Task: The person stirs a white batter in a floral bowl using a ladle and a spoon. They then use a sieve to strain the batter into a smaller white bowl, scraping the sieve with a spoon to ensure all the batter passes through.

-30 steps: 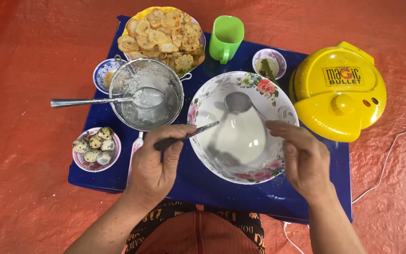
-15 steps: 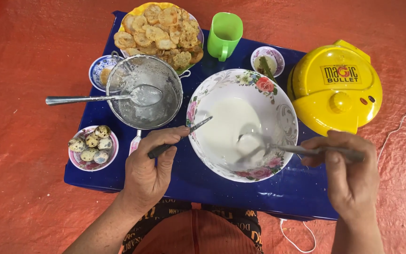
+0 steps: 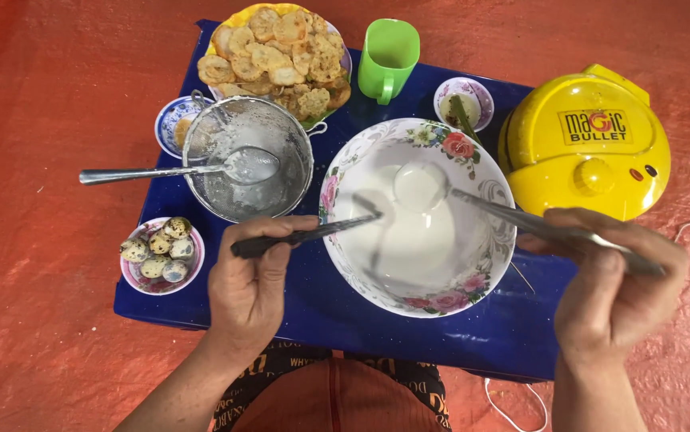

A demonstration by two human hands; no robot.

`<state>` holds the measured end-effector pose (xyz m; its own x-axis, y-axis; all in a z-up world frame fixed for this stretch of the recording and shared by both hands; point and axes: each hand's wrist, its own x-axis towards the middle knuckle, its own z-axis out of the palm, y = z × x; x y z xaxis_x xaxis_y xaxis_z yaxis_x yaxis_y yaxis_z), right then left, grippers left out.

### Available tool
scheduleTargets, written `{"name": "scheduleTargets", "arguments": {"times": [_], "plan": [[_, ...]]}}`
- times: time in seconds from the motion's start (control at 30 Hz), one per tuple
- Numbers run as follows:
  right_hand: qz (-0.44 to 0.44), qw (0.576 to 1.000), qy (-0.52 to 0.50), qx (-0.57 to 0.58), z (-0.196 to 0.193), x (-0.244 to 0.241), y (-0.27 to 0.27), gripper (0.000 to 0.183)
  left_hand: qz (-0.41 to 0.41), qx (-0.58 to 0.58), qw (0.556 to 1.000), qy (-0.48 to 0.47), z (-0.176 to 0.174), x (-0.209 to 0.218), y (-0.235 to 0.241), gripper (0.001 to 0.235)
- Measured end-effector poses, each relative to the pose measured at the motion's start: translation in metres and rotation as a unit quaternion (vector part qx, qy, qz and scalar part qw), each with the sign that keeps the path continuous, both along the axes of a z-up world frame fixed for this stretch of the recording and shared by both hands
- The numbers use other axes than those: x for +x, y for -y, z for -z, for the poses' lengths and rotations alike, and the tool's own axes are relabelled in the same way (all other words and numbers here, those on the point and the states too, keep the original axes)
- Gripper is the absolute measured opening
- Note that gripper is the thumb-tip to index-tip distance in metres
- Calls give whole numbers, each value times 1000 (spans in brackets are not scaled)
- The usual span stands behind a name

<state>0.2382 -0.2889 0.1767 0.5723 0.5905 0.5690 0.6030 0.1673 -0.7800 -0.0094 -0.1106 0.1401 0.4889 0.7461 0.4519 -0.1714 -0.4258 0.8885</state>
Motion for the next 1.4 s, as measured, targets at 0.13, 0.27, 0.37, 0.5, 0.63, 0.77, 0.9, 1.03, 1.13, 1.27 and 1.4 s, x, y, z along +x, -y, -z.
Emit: {"name": "scheduleTargets", "arguments": {"times": [0.13, 0.27, 0.37, 0.5, 0.63, 0.77, 0.9, 1.03, 1.13, 1.27, 1.4], "plan": [[35, 980, 194, 36, 5, 1, 18, 15, 69, -65, 995, 44, 5, 19, 8, 14], [5, 974, 224, -1, 12, -2, 23, 28, 67, -34, 997, 30, 10, 23, 5, 16], [-46, 985, 153, -62, 40, 9, 20, 19, 43, -13, 999, 19, -4, 12, -4, 12], [-41, 955, 294, 6, 59, 17, -10, 22, -5, 19, 999, 50, 10, 8, -10, 12], [-98, 982, 161, -26, 49, 5, 9, 15, -10, 32, 998, 45, 11, 1, -7, 11], [-72, 986, 112, -102, 42, 12, 14, 26, -10, 23, 999, 36, 9, 4, -5, 12], [-83, 959, 252, -104, 28, 9, 8, 11, 10, 31, 999, -9, 6, 3, 1, 17], [-60, 953, 251, -160, 11, 11, 29, 12, -7, 53, 998, -25, 2, -1, -4, 17], [-60, 978, 116, -164, 2, 11, 46, 12, -11, 74, 997, -28, -2, 2, -8, 16], [-73, 980, -37, -181, -5, 16, 48, 25, -8, 85, 989, -125, -19, 11, -12, 26], [-55, 960, 122, -247, -15, 24, 42, 24, 31, 62, 986, -150, -39, 32, -16, 25]]}}
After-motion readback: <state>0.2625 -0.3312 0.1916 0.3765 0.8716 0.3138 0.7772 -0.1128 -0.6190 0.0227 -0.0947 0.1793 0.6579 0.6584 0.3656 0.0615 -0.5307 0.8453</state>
